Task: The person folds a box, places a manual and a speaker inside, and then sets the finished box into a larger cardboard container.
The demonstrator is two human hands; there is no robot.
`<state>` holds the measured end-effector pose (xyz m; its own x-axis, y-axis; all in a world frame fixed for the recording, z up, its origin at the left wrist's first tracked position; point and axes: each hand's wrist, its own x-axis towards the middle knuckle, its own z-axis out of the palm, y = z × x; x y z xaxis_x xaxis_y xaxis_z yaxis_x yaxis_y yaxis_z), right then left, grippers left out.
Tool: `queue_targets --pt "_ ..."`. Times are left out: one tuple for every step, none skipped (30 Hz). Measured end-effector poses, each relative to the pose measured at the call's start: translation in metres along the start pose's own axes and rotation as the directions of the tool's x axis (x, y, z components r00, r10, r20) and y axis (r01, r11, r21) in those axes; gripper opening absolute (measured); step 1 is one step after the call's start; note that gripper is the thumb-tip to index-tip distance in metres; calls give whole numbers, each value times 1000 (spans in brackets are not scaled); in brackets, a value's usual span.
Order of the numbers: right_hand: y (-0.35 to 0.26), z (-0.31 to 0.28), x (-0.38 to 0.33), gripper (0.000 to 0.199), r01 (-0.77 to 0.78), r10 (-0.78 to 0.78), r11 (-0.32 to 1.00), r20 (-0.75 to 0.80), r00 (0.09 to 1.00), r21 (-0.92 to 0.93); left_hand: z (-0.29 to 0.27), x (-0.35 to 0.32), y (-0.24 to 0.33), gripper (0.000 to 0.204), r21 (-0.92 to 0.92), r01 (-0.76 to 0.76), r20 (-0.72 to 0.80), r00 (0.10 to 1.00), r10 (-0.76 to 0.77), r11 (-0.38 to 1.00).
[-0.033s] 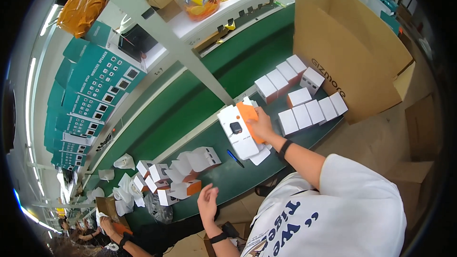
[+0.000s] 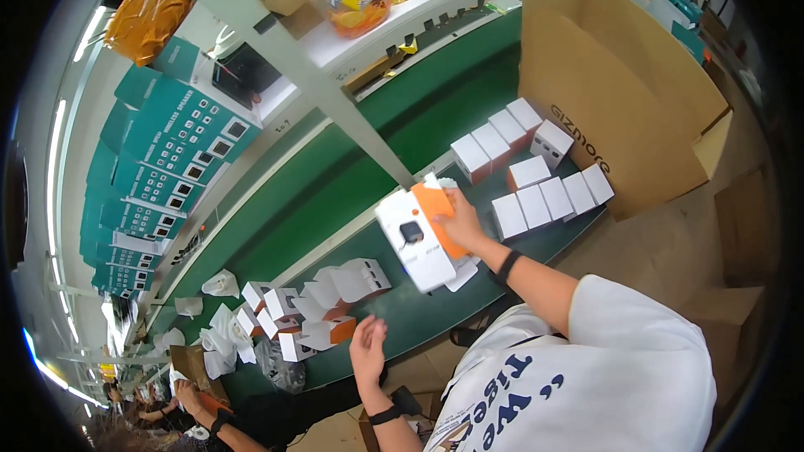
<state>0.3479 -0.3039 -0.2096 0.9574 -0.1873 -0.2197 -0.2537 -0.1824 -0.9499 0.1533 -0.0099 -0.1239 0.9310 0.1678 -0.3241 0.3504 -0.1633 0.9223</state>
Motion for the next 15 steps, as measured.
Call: queue_targets --pt "-24 6 -20 59 82 -108 978 127 986 191 12 3 25 39 -90 -31 -36 999 28 995" --pt "-52 5 -43 60 136 -235 913 221 947 385 22 6 45 42 -176 -73 -68 996 62 982" --pt "-83 4 -67 62 197 -300 926 313 901 322 24 10 47 42 -256 -121 -64 992 107 959" --pt "-108 5 -88 65 274 -364 925 400 841 265 23 12 48 42 -334 -176 -63 984 164 926" --pt "-115 5 -100 66 424 -456 889 415 787 172 25 14 53 39 -298 -119 -47 993 110 947" --pt "-120 8 -108 67 573 -548 815 440 712 88 29 9 69 34 -201 -96 -107 991 75 975" --pt "-140 9 -124 67 557 -507 830 455 732 27 33 3 80 32 -198 -141 -143 983 113 970" --pt "-158 11 -141 67 547 -474 836 468 746 -26 30 -3 75 34 -160 -122 -169 981 95 979" --pt "-159 14 -148 65 585 -531 811 436 727 12 32 -12 82 33 -117 -201 -195 965 176 973" --pt "-157 14 -151 64 624 -588 780 399 703 49 31 -25 88 31 -111 -194 -186 967 171 975" --pt "-156 12 -155 59 620 -597 780 404 693 89 27 -36 93 30 -15 -142 -175 975 137 990" --pt "-147 16 -156 55 610 -602 782 411 685 128 23 -43 87 32 -44 -96 -174 981 87 994" --pt "-124 30 -156 53 419 -530 846 439 726 329 21 -44 68 28 -49 -245 -198 953 231 968" --pt "-105 48 -156 52 186 -447 852 496 745 489 13 -48 49 39 -119 -252 -192 955 227 960" --pt "-98 63 -160 53 294 -482 870 562 672 395 6 -64 30 63 -311 -160 -271 960 73 937"
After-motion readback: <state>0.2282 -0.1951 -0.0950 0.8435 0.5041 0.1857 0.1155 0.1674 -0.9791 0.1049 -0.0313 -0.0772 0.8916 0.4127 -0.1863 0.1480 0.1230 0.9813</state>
